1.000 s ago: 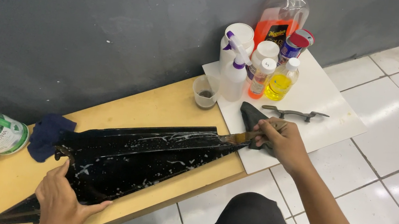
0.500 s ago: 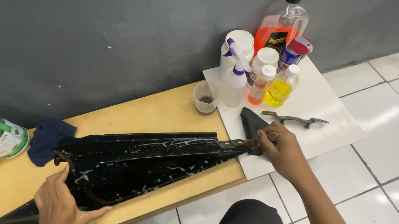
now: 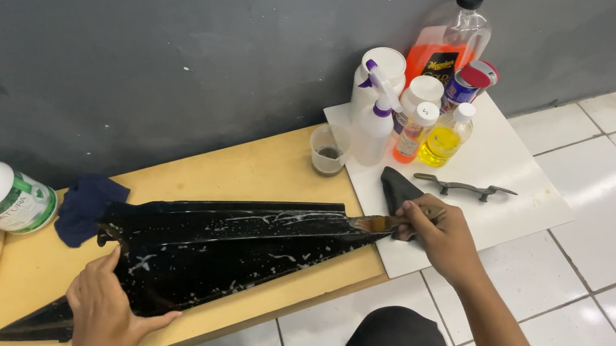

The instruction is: The person applies a liquid coating to a black plastic car part using a brush. They repeatedly dip the brush into a small cup and spread the liquid over the surface of the part, which rests on a wooden workbench.

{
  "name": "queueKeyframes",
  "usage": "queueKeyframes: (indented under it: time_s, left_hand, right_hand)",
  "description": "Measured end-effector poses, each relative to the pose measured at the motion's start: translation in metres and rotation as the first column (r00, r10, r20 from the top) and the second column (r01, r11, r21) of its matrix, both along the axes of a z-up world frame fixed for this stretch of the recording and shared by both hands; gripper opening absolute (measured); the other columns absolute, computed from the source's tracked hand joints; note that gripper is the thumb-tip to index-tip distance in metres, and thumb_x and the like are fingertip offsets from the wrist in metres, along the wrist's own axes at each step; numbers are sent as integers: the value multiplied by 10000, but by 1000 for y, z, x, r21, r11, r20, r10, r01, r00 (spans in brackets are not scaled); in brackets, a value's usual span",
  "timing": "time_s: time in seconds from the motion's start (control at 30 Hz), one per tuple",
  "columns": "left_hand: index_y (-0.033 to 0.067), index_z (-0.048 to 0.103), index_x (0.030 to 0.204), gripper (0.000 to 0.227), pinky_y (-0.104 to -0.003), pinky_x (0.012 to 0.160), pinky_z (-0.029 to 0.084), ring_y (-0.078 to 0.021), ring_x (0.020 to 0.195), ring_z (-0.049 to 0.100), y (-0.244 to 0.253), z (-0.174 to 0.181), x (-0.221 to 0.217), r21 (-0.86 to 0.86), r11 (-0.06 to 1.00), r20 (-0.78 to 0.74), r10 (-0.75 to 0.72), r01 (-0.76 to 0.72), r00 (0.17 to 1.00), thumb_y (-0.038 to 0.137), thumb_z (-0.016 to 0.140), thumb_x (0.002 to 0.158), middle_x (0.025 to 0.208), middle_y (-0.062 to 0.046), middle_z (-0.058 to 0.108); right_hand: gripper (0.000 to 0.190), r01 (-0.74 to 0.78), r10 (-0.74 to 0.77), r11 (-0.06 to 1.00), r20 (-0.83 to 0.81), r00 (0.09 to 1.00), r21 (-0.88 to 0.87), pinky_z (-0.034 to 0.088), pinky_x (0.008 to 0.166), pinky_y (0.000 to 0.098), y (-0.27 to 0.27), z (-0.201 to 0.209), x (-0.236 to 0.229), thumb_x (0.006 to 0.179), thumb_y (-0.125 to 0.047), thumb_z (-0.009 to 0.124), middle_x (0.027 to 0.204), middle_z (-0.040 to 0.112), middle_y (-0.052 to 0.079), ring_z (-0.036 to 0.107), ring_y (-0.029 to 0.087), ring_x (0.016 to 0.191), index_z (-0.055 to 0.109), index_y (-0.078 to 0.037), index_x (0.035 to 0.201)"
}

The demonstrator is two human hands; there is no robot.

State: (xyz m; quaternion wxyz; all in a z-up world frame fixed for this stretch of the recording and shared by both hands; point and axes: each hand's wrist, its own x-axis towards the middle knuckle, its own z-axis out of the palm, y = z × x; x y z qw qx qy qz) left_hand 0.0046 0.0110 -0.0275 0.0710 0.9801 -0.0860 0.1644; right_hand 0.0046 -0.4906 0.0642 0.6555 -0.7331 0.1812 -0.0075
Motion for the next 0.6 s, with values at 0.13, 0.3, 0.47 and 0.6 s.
queueKeyframes:
  time_s: [0.13,0.3,0.47,0.6]
  left_hand:
    - [-60,365,1495,1442,-572,1078,387,-317,1289,500,-5,10,-2,-7,1000,-18,-6,6,1000,721,891,402,1401,-163,512]
    - [-55,387,1502,1462,-513,1075,394,-336,1294,506,-3,5,-1,6,999,33,-47,46,998,738,902,388,1397,-154,510]
    - [-25,392,1499,1479,-511,1084,385,-321,1268,509,-4,4,-1,28,999,45,-29,27,999,782,900,369,1379,-139,513]
    - [-30,394,1484,1504,-479,1111,366,-285,1277,511,-5,4,-1,59,997,88,-48,43,995,803,904,340,1374,-132,519]
  right_hand:
    - [276,17,-8,981,47,999,-194,578,645,288,-6,-12,2,1040,-153,581,872,699,107,721,221,672,723,41,905]
    - [228,51,-4,909,113,994,-413,480,664,300,9,-1,0,1026,-183,606,826,632,47,649,172,690,746,-25,942]
    - [273,24,117,873,257,959,-487,477,625,293,34,5,4,1030,-229,595,835,608,19,617,151,696,745,-68,867]
    - [240,-38,238,830,292,926,-556,505,690,291,47,-5,13,1013,-186,600,877,613,38,647,171,718,755,-9,968]
